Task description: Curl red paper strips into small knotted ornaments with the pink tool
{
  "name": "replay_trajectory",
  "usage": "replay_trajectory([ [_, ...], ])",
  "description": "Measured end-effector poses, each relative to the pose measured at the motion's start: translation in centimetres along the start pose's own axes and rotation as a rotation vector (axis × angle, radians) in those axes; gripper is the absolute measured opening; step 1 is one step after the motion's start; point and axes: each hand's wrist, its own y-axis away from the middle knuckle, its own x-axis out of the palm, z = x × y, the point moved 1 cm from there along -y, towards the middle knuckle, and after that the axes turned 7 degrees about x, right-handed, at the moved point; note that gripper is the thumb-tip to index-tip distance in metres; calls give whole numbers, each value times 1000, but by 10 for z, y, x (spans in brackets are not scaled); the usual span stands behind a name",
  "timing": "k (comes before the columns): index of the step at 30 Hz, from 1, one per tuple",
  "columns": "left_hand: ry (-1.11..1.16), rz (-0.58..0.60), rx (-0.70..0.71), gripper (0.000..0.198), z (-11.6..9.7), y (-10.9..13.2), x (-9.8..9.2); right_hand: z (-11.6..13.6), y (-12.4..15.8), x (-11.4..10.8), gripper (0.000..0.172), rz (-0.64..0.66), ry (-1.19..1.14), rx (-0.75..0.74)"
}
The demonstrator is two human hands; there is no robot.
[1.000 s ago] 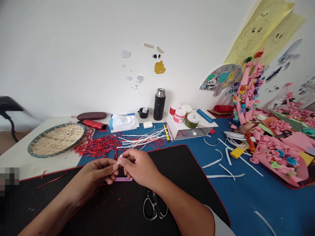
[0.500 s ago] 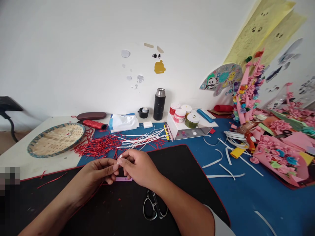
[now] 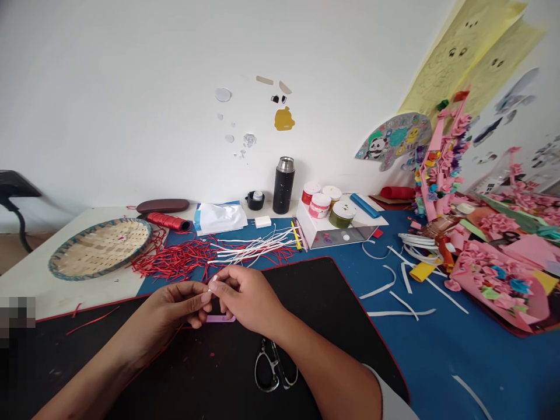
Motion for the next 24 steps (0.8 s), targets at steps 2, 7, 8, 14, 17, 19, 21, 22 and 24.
replay_trajectory([
  [2,2,4,1,42,1,0,-1,0,0,0,19,-1,1,-1],
  [7,5,15,3,41,2,-1,-1,0,0,1,20,-3,-1,-2],
  [8,4,17,5,40,1,-1,-1,0,0,1,20,-3,-3,-4],
  [14,0,30,17,39,2,-2,-1,2,1,2,24,-5,-10,2],
  [17,-1,36,11,37,4,-2,-2,2,1,2,27,-8,-11,7],
  [19,-5,40,11,35,6,-3,-3,2,1,1,29,-7,-11,9],
  [21,-9,42,13,35,6,-3,-4,2,1,1,29,-7,-9,8],
  [22,-10,42,15,35,6,-3,-4,2,1,0,28,-7,-7,8],
  [24,-16,45,14,35,5,-2,-4,2,1,0,27,-6,-2,9],
])
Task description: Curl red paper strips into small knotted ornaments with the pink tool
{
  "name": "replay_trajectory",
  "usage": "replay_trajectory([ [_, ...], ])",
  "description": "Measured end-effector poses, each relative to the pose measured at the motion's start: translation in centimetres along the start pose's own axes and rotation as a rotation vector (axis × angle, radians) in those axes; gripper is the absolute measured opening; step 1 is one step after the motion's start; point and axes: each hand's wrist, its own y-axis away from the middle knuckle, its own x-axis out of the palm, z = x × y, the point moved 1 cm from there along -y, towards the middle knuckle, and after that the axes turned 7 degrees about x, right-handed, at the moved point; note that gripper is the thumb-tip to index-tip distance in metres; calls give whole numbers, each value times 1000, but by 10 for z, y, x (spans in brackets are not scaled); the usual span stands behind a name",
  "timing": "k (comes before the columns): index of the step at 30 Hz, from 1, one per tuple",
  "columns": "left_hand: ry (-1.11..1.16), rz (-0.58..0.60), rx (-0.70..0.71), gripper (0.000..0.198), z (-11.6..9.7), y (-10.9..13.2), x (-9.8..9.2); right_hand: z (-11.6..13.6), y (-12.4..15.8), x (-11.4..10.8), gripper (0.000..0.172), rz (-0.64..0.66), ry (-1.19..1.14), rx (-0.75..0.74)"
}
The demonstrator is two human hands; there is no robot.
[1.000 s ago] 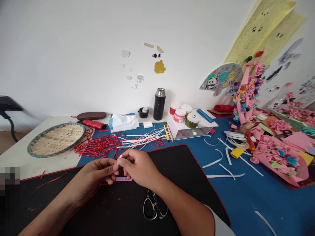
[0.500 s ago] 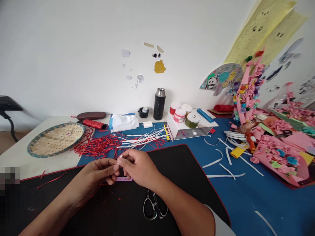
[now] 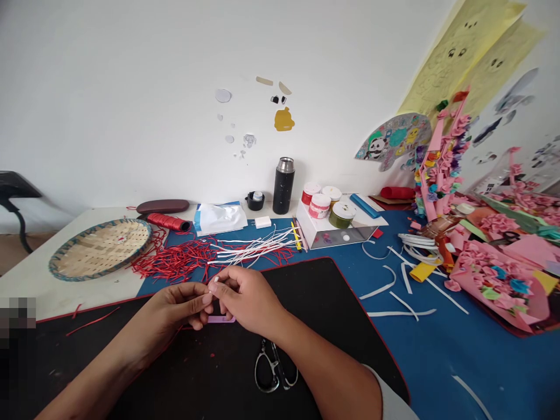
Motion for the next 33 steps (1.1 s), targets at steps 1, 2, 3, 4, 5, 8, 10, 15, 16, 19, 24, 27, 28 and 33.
replay_trajectory([
  [1,-4,1,0,36,-1,0,0,0,0,0,26,0,2,1],
  [2,-8,1,-1,35,-1,0,1,0,0,0,26,1,3,2],
  [3,-9,-1,-1,35,-2,0,1,0,0,0,25,0,6,2],
  [4,-7,-4,0,35,-3,0,2,0,0,0,25,-1,8,2],
  [5,-4,-6,-1,34,-3,0,2,0,0,1,25,-2,11,2],
  [8,8,-11,-7,35,-3,0,3,-1,0,1,24,-4,17,0],
  [10,16,-22,-12,37,-4,0,3,-1,0,1,23,-4,10,-7],
  [15,50,-96,-6,42,-7,1,4,-2,-1,1,22,-4,-11,-21],
  [16,50,-111,-5,43,-8,1,4,-1,-1,1,22,-6,-11,-21],
  [19,37,-158,20,45,-10,1,4,1,0,1,22,-17,-12,-15],
  [24,-44,-151,59,43,-11,1,5,3,0,0,24,-38,10,-6],
  [27,-73,-152,55,42,-13,1,6,3,0,0,23,-46,18,-7],
  [28,-78,-152,53,42,-13,1,6,3,0,0,22,-49,22,-8],
  [33,-114,-148,66,42,-15,1,7,-1,-1,-1,19,-62,48,-21],
])
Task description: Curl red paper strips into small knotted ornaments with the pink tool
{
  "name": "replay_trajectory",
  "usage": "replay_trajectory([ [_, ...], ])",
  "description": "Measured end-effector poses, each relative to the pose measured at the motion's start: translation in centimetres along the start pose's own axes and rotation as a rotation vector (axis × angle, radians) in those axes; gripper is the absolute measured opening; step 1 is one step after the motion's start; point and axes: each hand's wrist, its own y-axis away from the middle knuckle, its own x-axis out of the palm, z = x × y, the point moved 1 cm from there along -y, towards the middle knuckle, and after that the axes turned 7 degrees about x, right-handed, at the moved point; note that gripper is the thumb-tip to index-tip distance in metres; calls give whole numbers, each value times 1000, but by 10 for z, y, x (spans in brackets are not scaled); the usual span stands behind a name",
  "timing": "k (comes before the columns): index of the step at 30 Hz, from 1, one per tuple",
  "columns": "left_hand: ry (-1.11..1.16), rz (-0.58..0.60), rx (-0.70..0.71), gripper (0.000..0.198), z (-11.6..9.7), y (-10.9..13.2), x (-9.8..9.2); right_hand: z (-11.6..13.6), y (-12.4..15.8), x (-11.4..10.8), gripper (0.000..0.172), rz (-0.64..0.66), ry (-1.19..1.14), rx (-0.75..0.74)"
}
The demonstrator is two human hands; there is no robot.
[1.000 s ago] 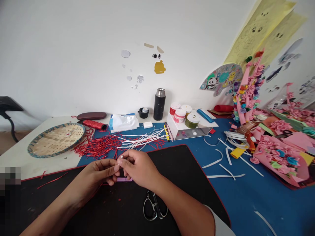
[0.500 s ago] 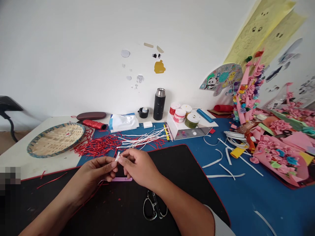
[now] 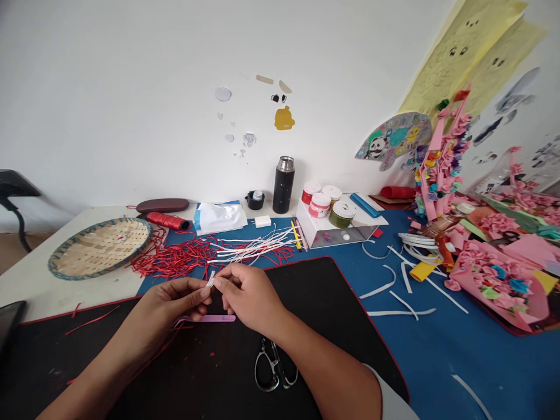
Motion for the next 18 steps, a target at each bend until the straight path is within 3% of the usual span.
replay_trajectory([
  [18,-14,19,-6,43,1,0,0,-1,0,1,20,1,-24,-3],
])
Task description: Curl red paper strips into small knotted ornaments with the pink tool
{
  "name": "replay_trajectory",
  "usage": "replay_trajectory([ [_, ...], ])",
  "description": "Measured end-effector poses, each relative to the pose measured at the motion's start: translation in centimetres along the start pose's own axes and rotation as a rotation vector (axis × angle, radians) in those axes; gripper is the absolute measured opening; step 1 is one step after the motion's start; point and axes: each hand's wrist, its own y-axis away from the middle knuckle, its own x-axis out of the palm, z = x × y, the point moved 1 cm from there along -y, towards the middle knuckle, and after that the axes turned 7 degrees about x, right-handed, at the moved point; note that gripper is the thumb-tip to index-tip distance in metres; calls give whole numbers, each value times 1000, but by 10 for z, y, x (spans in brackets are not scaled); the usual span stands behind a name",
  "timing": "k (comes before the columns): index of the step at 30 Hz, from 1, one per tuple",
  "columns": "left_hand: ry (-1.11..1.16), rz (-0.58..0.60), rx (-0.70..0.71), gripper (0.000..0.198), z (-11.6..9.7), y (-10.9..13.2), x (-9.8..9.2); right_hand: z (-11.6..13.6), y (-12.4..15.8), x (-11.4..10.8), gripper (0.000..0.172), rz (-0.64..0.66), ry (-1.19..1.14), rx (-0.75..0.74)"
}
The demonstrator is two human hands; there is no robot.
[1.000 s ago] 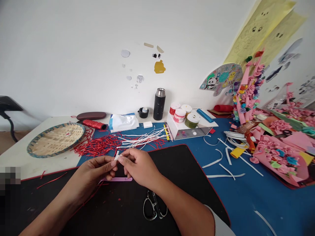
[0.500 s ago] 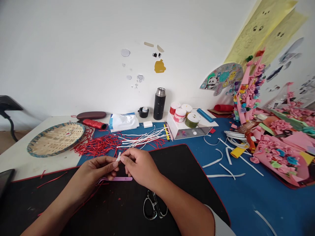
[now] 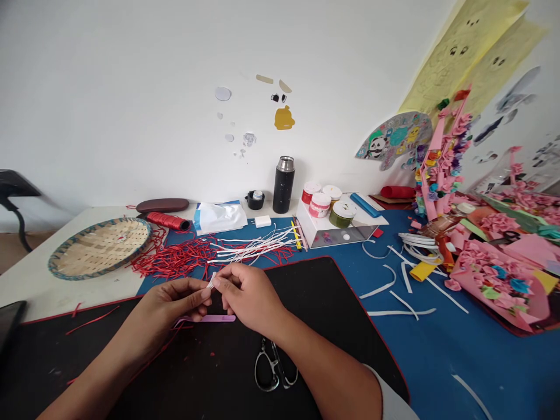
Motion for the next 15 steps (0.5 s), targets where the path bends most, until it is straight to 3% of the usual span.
replay_trajectory([
  [15,-80,30,17,43,1,1,0,-2,0,0,23,-4,22,-7],
])
